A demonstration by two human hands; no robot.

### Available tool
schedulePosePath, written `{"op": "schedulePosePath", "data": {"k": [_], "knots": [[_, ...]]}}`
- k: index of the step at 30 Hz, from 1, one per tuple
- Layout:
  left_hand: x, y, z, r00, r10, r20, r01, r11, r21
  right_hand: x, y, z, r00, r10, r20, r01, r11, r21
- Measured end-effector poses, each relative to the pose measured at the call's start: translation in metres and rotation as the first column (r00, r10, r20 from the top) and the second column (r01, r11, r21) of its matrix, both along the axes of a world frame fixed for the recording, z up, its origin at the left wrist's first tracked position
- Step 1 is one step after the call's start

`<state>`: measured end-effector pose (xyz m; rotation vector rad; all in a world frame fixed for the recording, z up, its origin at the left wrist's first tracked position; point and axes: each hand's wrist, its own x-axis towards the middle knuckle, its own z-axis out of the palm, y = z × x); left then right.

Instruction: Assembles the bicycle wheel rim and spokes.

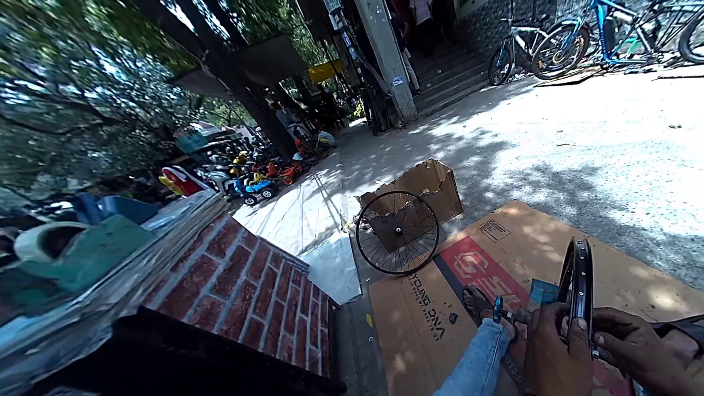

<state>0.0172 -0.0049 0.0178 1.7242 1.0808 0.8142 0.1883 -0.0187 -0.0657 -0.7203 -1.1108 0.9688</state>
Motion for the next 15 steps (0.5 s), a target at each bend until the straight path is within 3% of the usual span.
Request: {"op": "schedulePosePath", "data": {"k": [3, 5, 7, 8, 10, 11, 12, 13, 15], "knots": [[0.001, -0.001, 0.0, 1.0, 0.006, -0.006, -0.006, 1.0, 0.0, 0.006, 0.007, 0.012, 0.999, 0.051, -0.015, -0.053, 0.992, -0.114], [-0.002, 0.002, -0.002, 0.999, 0.033, 0.007, -0.033, 0.999, -0.009, -0.009, 0.011, 0.013, 0.997, -0.06, 0.042, 0.065, 0.987, -0.146], [-0.003, 0.007, -0.003, 0.998, 0.059, 0.031, -0.058, 0.998, -0.025, -0.03, 0.012, 0.012, 0.958, -0.239, 0.158, 0.251, 0.966, -0.062], [-0.003, 0.009, -0.002, 0.997, 0.06, 0.039, -0.059, 0.998, -0.034, -0.042, 0.01, 0.012, 0.895, -0.374, 0.243, 0.38, 0.925, 0.023], [0.0, 0.006, -0.003, 0.998, 0.06, 0.023, -0.059, 0.997, -0.04, -0.059, 0.01, 0.005, 0.618, -0.654, 0.436, 0.616, 0.748, 0.248], [0.002, 0.003, -0.003, 0.998, 0.066, 0.006, -0.065, 0.997, -0.032, -0.062, 0.011, 0.002, 0.531, -0.704, 0.472, 0.649, 0.696, 0.308], [0.003, 0.0, -0.003, 0.997, 0.075, -0.013, -0.076, 0.997, -0.025, -0.061, 0.01, 0.0, 0.52, -0.702, 0.487, 0.644, 0.697, 0.316], [0.002, -0.002, -0.002, 0.995, 0.092, -0.036, -0.092, 0.996, -0.008, -0.058, 0.009, 0.0, 0.584, -0.652, 0.484, 0.604, 0.747, 0.278], [-0.003, -0.004, 0.001, 0.984, 0.139, -0.111, -0.134, 0.99, 0.049, -0.046, 0.008, 0.007, 0.84, -0.396, 0.37, 0.393, 0.915, 0.088]]}}
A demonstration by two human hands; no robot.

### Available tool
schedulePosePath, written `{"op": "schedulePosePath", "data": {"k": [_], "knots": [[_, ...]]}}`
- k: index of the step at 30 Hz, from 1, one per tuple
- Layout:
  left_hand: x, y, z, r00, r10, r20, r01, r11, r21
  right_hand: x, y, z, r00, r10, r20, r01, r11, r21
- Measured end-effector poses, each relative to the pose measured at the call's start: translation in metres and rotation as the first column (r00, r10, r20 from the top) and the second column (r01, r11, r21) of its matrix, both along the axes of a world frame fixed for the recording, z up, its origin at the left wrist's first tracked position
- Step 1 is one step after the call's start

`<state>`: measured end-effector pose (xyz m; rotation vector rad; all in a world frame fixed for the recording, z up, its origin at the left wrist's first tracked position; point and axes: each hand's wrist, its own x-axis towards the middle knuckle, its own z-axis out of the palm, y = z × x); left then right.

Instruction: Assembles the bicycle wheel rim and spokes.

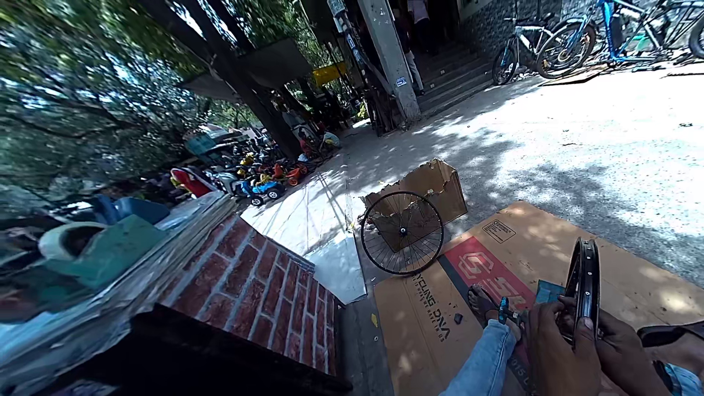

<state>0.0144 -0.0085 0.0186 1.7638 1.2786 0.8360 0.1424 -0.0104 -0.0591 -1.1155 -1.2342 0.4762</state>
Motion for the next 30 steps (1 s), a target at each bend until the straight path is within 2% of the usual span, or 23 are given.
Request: {"op": "schedulePosePath", "data": {"k": [1, 3, 5, 8, 10, 12, 14, 15, 17, 19, 21, 24, 30], "knots": [[-0.003, -0.002, 0.001, 0.999, 0.026, -0.041, -0.026, 1.0, 0.013, 0.011, -0.001, 0.001, 0.974, 0.182, -0.133, -0.188, 0.981, -0.036], [-0.007, -0.007, 0.003, 0.995, 0.055, -0.086, -0.053, 0.998, 0.027, 0.033, -0.001, -0.004, 0.796, 0.498, -0.346, -0.527, 0.85, 0.01], [-0.007, -0.01, 0.002, 0.995, 0.056, -0.081, -0.051, 0.996, 0.07, 0.049, 0.002, -0.004, 0.607, 0.632, -0.482, -0.698, 0.714, 0.056], [-0.006, -0.013, -0.001, 0.997, 0.033, -0.064, -0.026, 0.994, 0.107, 0.063, 0.005, -0.002, 0.493, 0.694, -0.525, -0.799, 0.6, 0.042], [-0.008, -0.009, -0.003, 0.999, 0.027, -0.046, -0.02, 0.991, 0.134, 0.062, 0.01, 0.003, 0.528, 0.7, -0.481, -0.803, 0.596, -0.015], [-0.011, -0.002, -0.003, 0.999, 0.012, -0.051, -0.004, 0.99, 0.14, 0.048, 0.01, 0.007, 0.682, 0.612, -0.401, -0.684, 0.727, -0.054], [-0.014, 0.004, -0.002, 0.997, -0.002, -0.081, 0.012, 0.994, 0.113, 0.019, 0.0, 0.005, 0.87, 0.353, -0.344, -0.378, 0.926, -0.006], [-0.013, 0.004, -0.001, 0.996, -0.015, -0.089, 0.024, 0.994, 0.102, 0.002, -0.008, 0.007, 0.921, 0.181, -0.346, -0.176, 0.983, 0.044], [-0.007, -0.002, 0.001, 0.995, -0.044, -0.085, 0.051, 0.995, 0.086, -0.025, -0.014, 0.011, 0.938, -0.123, -0.325, 0.176, 0.974, 0.141], [-0.006, -0.009, 0.002, 0.996, -0.057, -0.071, 0.063, 0.995, 0.079, -0.042, -0.016, 0.012, 0.908, -0.252, -0.335, 0.328, 0.925, 0.193], [-0.011, -0.012, 0.0, 0.997, -0.042, -0.06, 0.048, 0.994, 0.099, -0.045, -0.022, 0.006, 0.934, -0.209, -0.291, 0.27, 0.945, 0.186], [-0.019, -0.008, -0.006, 0.999, -0.021, -0.043, 0.025, 0.994, 0.104, -0.024, -0.033, -0.001, 0.973, 0.055, -0.226, -0.029, 0.993, 0.117], [-0.013, -0.01, -0.005, 0.997, -0.073, -0.003, 0.073, 0.994, 0.079, 0.024, -0.028, 0.005, 0.893, 0.368, -0.258, -0.384, 0.923, -0.011]]}}
